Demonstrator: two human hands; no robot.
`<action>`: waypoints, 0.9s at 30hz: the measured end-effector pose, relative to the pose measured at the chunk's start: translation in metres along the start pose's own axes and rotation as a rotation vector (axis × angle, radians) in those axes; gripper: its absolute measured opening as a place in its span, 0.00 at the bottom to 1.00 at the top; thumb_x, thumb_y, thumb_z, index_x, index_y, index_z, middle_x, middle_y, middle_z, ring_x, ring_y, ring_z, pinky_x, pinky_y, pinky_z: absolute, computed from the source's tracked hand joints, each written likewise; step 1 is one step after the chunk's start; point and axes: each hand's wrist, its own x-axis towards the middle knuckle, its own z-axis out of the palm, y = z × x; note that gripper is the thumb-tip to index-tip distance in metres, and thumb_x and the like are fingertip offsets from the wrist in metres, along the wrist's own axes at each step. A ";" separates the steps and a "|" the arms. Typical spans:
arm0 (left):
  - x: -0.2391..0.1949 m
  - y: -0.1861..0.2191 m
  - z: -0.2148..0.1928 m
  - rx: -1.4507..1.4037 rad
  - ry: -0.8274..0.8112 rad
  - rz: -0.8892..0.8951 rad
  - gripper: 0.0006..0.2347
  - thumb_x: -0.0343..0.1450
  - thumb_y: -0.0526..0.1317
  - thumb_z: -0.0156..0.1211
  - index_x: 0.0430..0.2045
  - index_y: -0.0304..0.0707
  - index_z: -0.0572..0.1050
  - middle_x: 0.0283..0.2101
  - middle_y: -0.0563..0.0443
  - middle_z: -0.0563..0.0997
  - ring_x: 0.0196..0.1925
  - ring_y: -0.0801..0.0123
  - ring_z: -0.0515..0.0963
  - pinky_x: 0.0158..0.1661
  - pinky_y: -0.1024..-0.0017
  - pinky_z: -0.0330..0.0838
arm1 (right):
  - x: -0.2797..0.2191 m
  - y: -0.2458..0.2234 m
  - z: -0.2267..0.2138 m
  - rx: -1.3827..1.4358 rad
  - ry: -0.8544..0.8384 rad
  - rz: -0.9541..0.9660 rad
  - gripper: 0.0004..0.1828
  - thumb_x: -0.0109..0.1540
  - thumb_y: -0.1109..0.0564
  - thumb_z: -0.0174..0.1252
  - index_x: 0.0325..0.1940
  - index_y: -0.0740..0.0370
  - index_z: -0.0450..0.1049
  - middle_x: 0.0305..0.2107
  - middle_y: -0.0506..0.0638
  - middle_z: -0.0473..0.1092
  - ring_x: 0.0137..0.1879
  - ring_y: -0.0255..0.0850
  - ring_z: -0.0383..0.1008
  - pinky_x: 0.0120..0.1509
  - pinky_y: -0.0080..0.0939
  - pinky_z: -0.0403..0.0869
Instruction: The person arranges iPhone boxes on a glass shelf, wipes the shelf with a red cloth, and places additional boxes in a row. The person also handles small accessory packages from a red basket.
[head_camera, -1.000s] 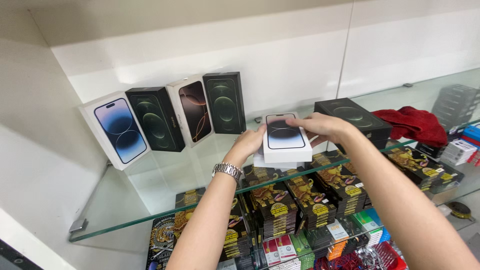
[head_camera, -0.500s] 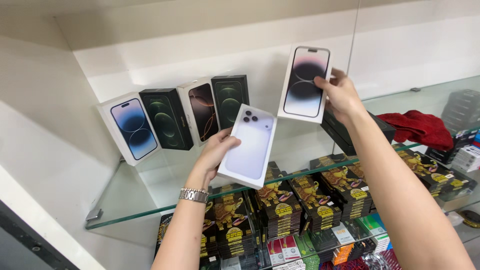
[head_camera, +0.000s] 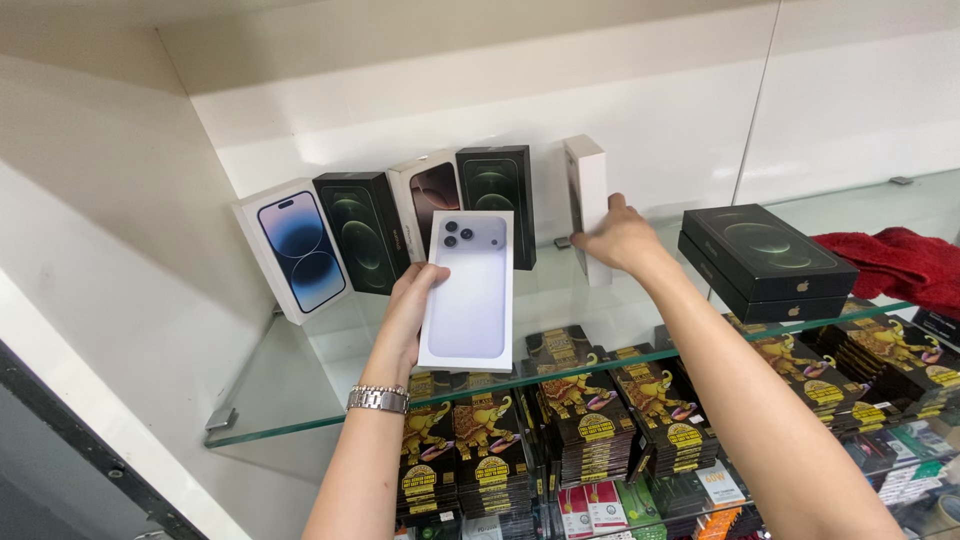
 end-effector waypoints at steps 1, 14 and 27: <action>0.002 -0.001 -0.001 -0.017 -0.004 -0.004 0.22 0.66 0.46 0.57 0.50 0.30 0.71 0.42 0.36 0.79 0.46 0.58 0.82 0.44 0.70 0.78 | -0.003 0.000 -0.005 0.003 0.005 0.000 0.47 0.55 0.47 0.74 0.63 0.74 0.53 0.43 0.72 0.70 0.53 0.64 0.75 0.55 0.54 0.75; 0.013 -0.007 -0.018 -0.089 -0.020 -0.004 0.19 0.65 0.45 0.58 0.45 0.31 0.73 0.40 0.40 0.78 0.43 0.60 0.80 0.41 0.69 0.76 | 0.068 0.049 -0.003 0.730 -0.279 0.114 0.26 0.62 0.67 0.47 0.66 0.59 0.62 0.53 0.52 0.66 0.53 0.40 0.70 0.58 0.50 0.77; 0.010 -0.009 -0.020 -0.144 -0.025 0.017 0.19 0.66 0.44 0.59 0.46 0.27 0.73 0.41 0.40 0.79 0.43 0.63 0.79 0.44 0.71 0.74 | 0.092 0.038 -0.003 0.769 -0.244 0.202 0.20 0.69 0.64 0.35 0.64 0.69 0.61 0.55 0.63 0.68 0.53 0.52 0.75 0.54 0.50 0.78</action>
